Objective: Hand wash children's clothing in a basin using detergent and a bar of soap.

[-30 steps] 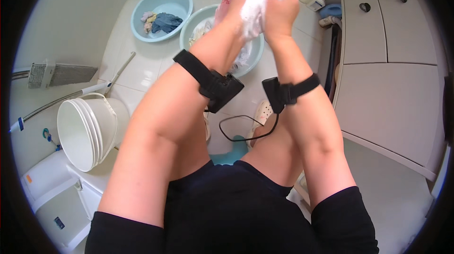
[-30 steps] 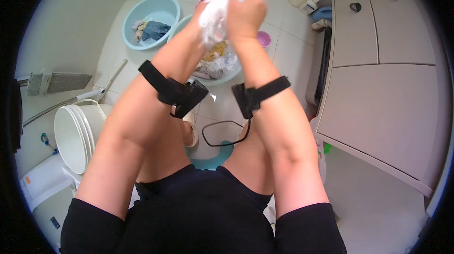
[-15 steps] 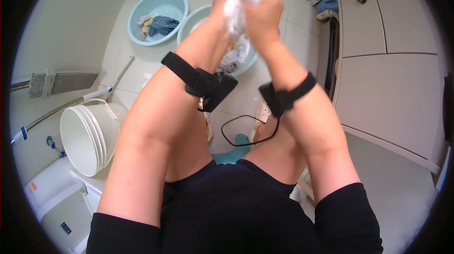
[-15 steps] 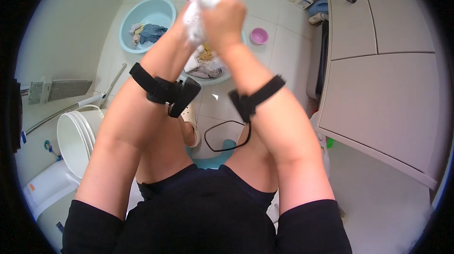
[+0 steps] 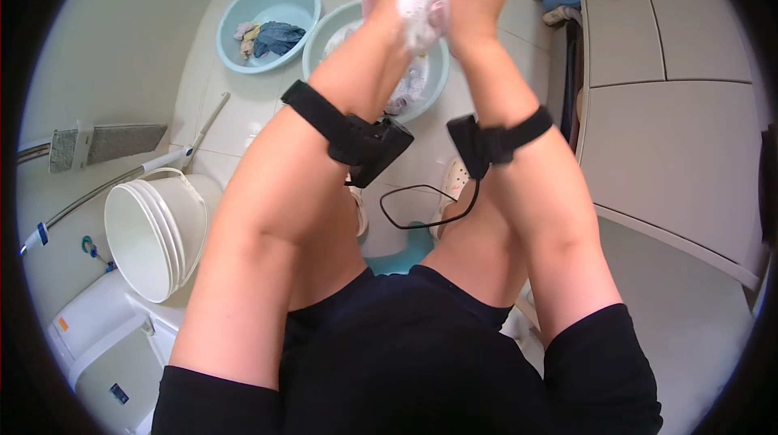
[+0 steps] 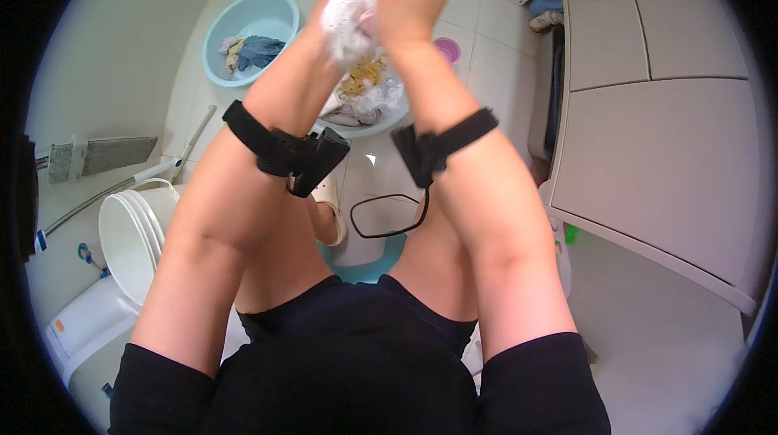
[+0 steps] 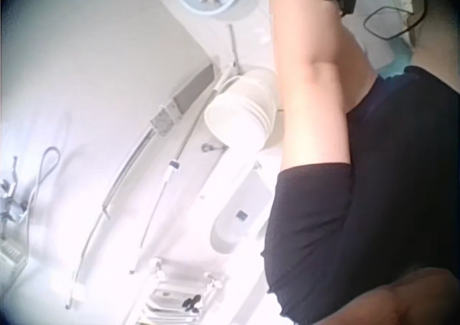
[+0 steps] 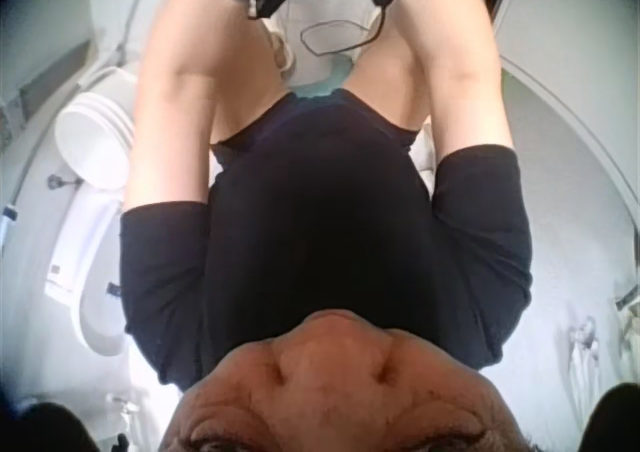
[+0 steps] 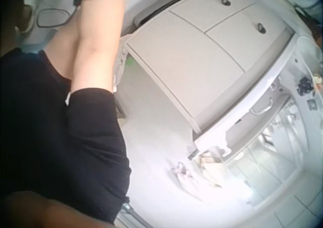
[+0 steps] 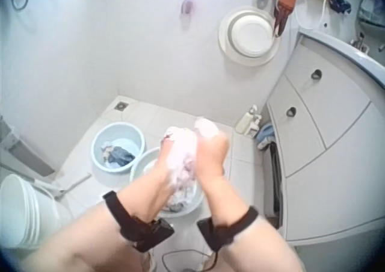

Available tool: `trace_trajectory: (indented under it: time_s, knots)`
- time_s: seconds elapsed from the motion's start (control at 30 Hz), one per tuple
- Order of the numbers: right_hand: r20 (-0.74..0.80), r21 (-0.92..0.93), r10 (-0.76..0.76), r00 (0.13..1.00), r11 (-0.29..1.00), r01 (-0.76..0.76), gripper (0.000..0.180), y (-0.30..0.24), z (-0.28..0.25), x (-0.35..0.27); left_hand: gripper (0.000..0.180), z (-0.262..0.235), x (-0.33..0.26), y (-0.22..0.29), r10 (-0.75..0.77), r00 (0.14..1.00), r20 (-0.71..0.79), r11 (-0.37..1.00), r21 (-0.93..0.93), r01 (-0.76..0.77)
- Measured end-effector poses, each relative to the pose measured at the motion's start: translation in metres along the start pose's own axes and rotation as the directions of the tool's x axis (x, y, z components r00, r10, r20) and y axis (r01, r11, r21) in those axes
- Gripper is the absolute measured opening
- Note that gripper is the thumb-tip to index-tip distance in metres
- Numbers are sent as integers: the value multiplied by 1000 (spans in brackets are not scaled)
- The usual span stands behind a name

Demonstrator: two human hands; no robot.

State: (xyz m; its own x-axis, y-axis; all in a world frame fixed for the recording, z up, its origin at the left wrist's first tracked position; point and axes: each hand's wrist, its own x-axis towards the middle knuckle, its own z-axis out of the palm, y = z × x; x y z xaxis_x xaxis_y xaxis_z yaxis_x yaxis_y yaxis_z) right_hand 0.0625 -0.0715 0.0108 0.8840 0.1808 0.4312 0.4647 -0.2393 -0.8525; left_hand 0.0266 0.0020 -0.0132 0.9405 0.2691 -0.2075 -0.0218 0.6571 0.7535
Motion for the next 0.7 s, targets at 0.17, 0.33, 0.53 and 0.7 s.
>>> trace_trajectory:
  time_s: [0.17,0.33,0.53,0.7]
  knots:
    - [42,-5,-340,940,940,340,19,-5,18,-15,6,-26,4,1,-26,998,-55,966,-259,11]
    - [94,9,118,989,993,-120,13,8,2,5,15,2,7,-3,-52,993,-108,991,-126,38]
    - [10,67,-269,963,961,268,15,3,10,-4,17,1,2,-2,-19,995,-95,919,-393,-20]
    - [-34,-21,-101,994,995,100,18,-12,10,-22,8,-1,-9,-1,-53,991,-123,988,-147,35]
